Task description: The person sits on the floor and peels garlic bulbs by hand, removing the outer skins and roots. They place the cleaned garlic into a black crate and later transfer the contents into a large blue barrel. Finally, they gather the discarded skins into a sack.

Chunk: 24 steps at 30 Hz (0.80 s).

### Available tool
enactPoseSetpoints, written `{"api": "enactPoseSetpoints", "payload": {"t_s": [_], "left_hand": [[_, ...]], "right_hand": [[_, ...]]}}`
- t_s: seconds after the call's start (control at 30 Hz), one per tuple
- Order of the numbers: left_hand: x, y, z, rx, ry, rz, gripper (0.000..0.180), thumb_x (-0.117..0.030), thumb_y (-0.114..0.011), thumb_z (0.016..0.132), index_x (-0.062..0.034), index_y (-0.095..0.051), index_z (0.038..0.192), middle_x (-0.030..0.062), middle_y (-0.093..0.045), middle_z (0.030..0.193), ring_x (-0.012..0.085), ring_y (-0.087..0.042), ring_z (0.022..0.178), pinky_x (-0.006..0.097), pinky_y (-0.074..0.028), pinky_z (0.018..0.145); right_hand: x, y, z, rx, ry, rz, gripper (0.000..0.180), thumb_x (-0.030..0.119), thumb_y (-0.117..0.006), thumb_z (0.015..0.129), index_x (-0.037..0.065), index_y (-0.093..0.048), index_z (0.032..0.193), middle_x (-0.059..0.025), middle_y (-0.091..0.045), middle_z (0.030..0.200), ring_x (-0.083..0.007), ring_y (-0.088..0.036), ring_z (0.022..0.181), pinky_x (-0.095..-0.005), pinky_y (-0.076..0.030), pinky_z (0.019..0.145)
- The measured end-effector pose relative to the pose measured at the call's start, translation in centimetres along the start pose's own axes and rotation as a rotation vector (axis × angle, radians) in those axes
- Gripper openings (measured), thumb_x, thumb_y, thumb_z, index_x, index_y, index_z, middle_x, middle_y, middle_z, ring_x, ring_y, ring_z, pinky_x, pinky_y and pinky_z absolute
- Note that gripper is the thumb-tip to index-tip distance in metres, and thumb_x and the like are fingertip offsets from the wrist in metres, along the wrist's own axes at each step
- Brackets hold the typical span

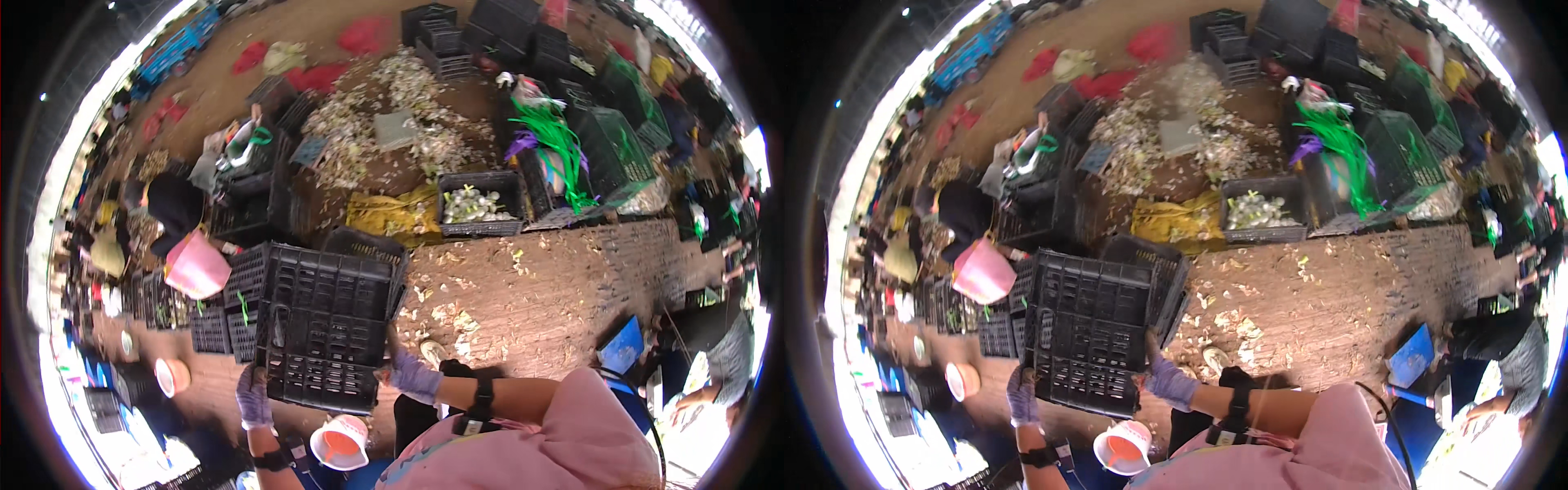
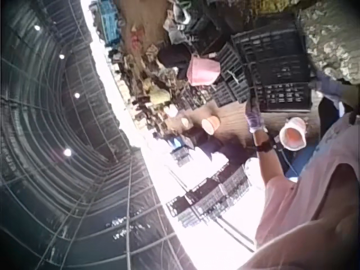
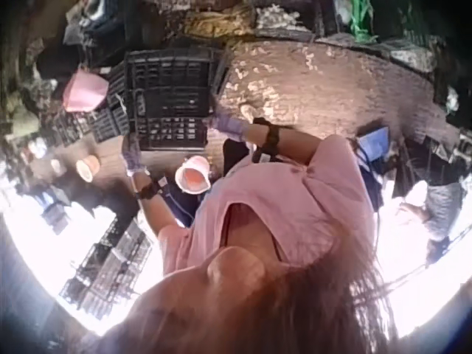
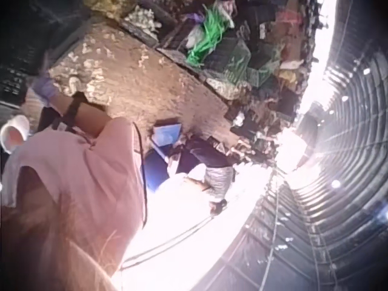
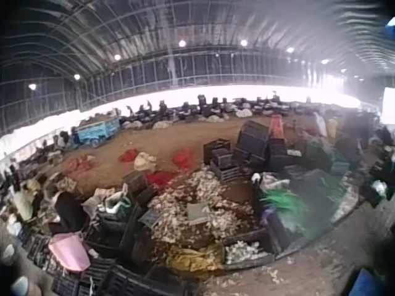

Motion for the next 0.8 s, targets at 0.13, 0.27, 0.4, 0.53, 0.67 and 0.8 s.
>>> {"api": "enactPoseSetpoints", "payload": {"t_s": [0.13,0.27,0.4,0.53,0.67,0.8], "left_hand": [[8.1,-4.2,10.0,0.103,0.097,0.326,0.023,-0.014,-0.054,0.087,0.0006,-0.059,0.104,0.001,-0.059,0.09,0.0105,-0.051,0.079,0.022,-0.043,0.073],[16.0,-6.3,16.5,0.128,0.28,0.066,0.032,-0.006,-0.049,0.086,-0.0008,-0.048,0.117,0.0101,-0.055,0.109,0.0179,-0.05,0.098,0.026,-0.041,0.084],[15.5,-12.8,14.4,0.321,0.144,0.11,0.041,-0.022,-0.04,0.092,-0.0007,-0.041,0.126,0.0122,-0.046,0.127,0.0269,-0.046,0.113,0.03,-0.038,0.093],[18.1,-16.5,12.7,0.258,0.373,0.146,0.041,-0.021,-0.045,0.089,-0.0036,-0.041,0.126,0.0113,-0.047,0.125,0.0258,-0.046,0.111,0.03,-0.036,0.093],[17.9,-16.8,11.0,0.446,0.351,0.754,0.033,-0.02,-0.048,0.086,-0.0081,-0.047,0.117,0.0105,-0.052,0.115,0.0257,-0.05,0.102,0.031,-0.037,0.091],[16.7,-15.0,9.6,0.531,0.321,1.921,0.04,-0.025,-0.046,0.087,-0.0146,-0.039,0.125,0.0122,-0.044,0.124,0.0298,-0.045,0.11,0.036,-0.034,0.097]], "right_hand": [[-6.6,3.3,3.0,-0.112,-0.34,-0.002,0.094,0.002,-0.061,0.077,0.023,0.005,0.141,-0.0164,-0.046,0.121,-0.0126,-0.047,0.073,-0.0279,-0.045,0.06],[-13.5,4.0,5.6,0.006,-0.43,0.163,0.078,0.008,-0.057,0.082,0.02,-0.008,0.142,-0.0069,-0.05,0.107,-0.0114,-0.046,0.082,-0.0274,-0.043,0.069],[-8.2,8.3,2.8,0.022,-0.398,0.201,0.071,0.008,-0.051,0.082,0.015,-0.014,0.142,-0.0037,-0.054,0.09,-0.0143,-0.05,0.079,-0.0293,-0.043,0.068],[-7.5,20.5,0.6,-0.281,-0.512,0.28,0.061,0.008,-0.055,0.081,0.007,-0.03,0.136,0.0009,-0.048,0.076,-0.0091,-0.045,0.066,-0.0235,-0.039,0.059],[-4.6,33.6,-0.6,-0.427,-0.474,0.246,0.063,0.005,-0.061,0.078,-0.001,-0.029,0.132,-0.0031,-0.052,0.089,-0.0166,-0.053,0.081,-0.0304,-0.045,0.073],[-3.9,45.6,1.5,-0.475,-0.433,0.521,0.051,0.007,-0.061,0.079,0.002,-0.038,0.124,-0.0038,-0.052,0.087,-0.0178,-0.051,0.079,-0.0293,-0.042,0.069]]}}
Point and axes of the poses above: each hand's wrist, its own z-axis towards the middle knuckle, its own y-axis out of the back of the hand, x = y × z, the point moved 10 cm from there along z, towards the middle knuckle
